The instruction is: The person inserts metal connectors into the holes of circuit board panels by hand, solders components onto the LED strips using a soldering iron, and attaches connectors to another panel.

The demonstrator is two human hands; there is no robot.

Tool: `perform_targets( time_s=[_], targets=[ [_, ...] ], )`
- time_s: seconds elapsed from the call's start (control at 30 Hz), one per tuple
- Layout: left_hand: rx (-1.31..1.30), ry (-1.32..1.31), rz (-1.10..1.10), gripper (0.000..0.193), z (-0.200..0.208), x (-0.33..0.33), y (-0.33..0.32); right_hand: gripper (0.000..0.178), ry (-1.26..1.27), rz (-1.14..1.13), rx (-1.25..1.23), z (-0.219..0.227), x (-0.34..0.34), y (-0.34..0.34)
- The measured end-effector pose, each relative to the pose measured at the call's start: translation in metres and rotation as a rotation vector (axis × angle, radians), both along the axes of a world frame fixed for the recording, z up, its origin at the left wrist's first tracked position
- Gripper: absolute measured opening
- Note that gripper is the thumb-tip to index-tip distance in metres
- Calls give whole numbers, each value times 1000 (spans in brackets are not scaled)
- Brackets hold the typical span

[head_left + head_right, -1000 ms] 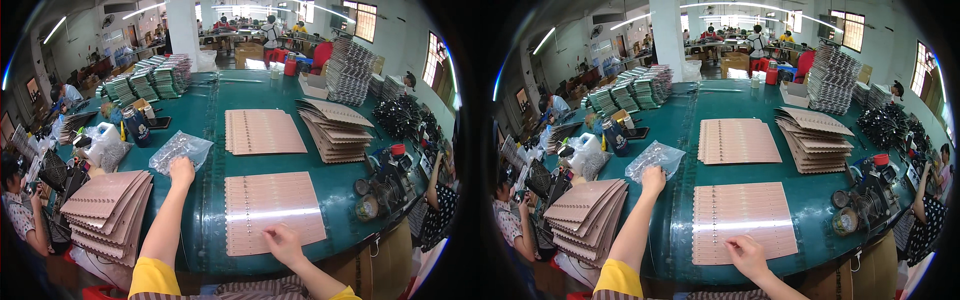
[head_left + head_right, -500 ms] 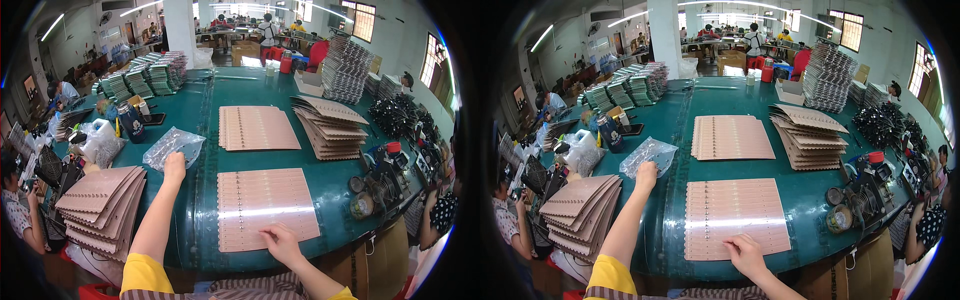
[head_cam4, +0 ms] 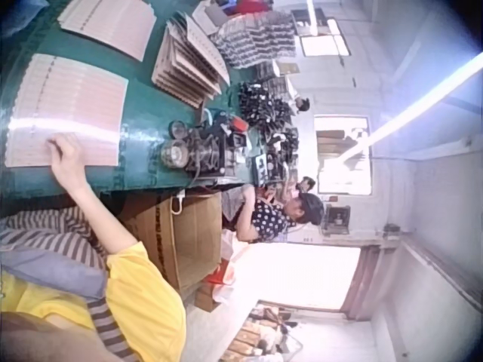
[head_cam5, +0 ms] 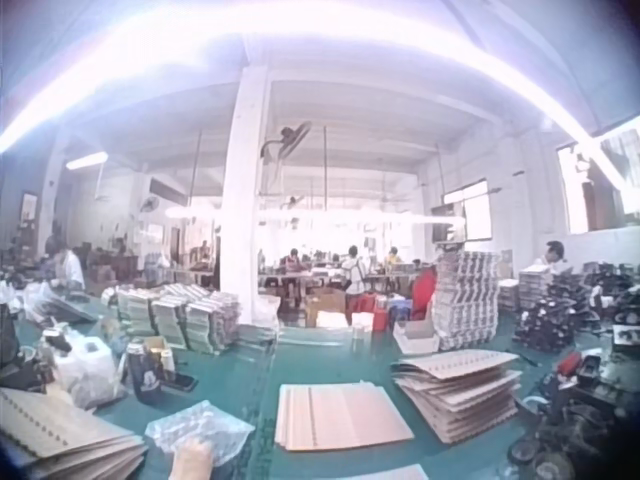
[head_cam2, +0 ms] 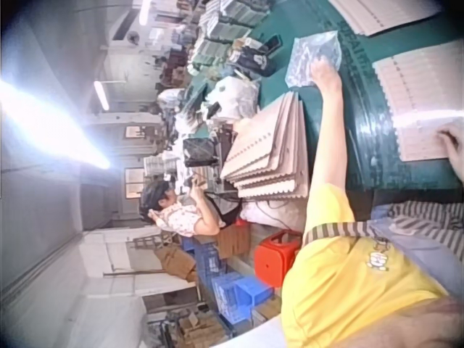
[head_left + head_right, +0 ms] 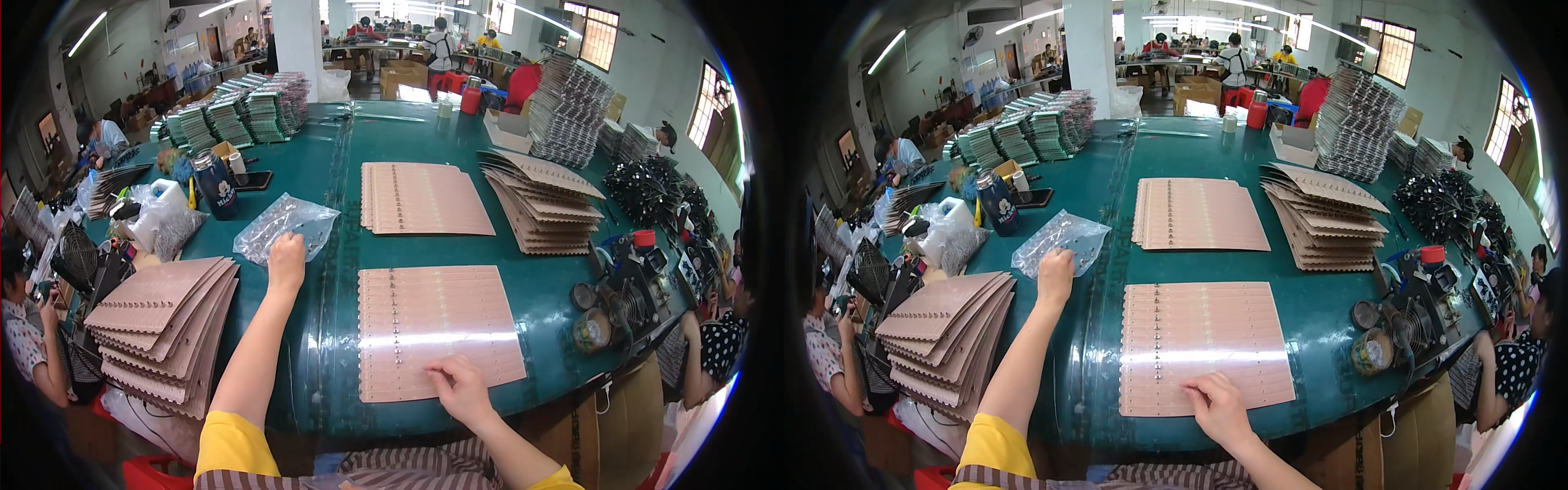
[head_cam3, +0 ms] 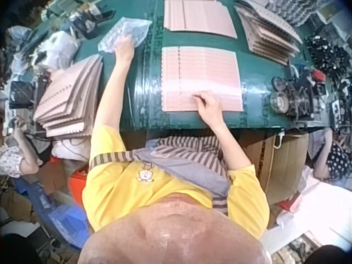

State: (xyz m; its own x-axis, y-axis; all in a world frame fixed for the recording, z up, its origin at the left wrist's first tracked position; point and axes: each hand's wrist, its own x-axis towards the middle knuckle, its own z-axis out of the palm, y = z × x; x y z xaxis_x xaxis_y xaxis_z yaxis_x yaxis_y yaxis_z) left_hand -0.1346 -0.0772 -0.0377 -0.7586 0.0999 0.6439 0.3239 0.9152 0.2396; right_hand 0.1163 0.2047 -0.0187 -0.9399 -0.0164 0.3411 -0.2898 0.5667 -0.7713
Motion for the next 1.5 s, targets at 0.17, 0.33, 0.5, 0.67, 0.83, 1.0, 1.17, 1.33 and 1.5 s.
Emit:
perform_targets(
  time_s=[0.17,0.33,0.5,0.67,0.83,1.0,1.17,1.33,1.5],
  targets=[
    [669,-20,33,14,24,18,13,11,-72,-5,-18,-3,-10,1],
    [1793,-400,-332,19,36,33,10,9,-202,41,-98,10,-17,-6],
    [2211,-777,-380,16,36,74,18,6,-214,120,24,11,-24,-17],
    [2383,-940,-343,16,19,97,24,5,-179,91,95,9,-27,-28],
    [2273,-969,-368,16,25,111,38,6,-184,108,171,11,-29,-29],
    [2142,-998,-374,13,20,115,39,6,-200,123,188,11,-32,-32],
    [2067,-995,-427,14,19,119,45,6,-124,117,225,7,-31,-33],
    [1981,-1018,-446,18,22,122,44,8,-188,96,149,8,-31,-35],
    [1958,-1070,-383,18,22,123,45,10,-116,148,231,3,-32,-33]
  ],
)
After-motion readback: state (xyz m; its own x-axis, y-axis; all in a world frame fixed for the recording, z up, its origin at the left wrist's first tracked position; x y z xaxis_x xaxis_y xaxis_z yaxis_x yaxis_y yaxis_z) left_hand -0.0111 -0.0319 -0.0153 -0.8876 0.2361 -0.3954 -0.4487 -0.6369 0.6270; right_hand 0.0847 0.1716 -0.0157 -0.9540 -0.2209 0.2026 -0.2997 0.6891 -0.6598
